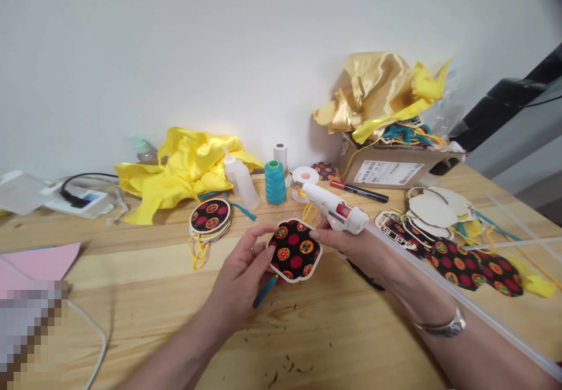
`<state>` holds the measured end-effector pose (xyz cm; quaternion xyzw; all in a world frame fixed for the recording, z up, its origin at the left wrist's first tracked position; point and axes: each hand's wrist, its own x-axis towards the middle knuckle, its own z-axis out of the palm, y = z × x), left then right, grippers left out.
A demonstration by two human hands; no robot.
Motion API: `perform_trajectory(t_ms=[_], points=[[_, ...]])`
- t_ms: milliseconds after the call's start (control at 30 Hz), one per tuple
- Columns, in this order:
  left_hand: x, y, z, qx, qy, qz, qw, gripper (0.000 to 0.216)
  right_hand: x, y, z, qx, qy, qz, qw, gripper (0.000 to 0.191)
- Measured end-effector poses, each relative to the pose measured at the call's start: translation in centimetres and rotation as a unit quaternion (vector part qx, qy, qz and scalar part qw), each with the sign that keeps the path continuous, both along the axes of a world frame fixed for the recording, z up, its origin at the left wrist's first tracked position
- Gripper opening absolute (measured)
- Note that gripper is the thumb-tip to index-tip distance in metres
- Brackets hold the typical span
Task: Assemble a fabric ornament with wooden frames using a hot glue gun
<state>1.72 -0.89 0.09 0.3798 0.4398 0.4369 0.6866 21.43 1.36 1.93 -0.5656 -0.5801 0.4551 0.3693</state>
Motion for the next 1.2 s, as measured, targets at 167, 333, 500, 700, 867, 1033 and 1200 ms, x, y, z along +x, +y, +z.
perform_trajectory(t_ms=[167,333,500,700,867,1033,1200], points=[[0.1,0.0,-0.5,-0.054,-0.001,0.01,0.999,0.019,-0.5,-0.3,0.3,0.001,0.021,-0.019,1.0,0.019],[-0.1,0.0,-0.2,-0.078,-0.036,0.013,0.996,0.024,-0.7,-0.3,0.1,-0.013,0.038,-0.021,0.999,0.021],[0.0,-0.2,0.0,-0.048,-0.011,-0.011,0.999,0.032,-0.8,-0.1,0.1,-0.019,0.041,-0.021,0.999,0.022],[0.1,-0.2,-0.2,-0.021,0.024,-0.004,0.999,0.048,-0.8,-0.1,-0.1,-0.013,0.041,-0.028,0.999,0.021],[0.1,-0.3,-0.6,-0.022,0.041,-0.015,0.999,0.049,-1.0,-0.2,0.0,-0.009,0.038,-0.033,0.999,0.02],[0.0,-0.3,-0.5,-0.015,0.06,-0.023,0.998,0.05,-1.2,-0.2,0.2,-0.017,0.034,-0.039,0.999,0.021],[-0.1,-0.4,-0.4,-0.003,0.072,-0.031,0.997,0.049,-1.1,-0.2,0.0,-0.02,0.04,-0.041,0.998,0.021]])
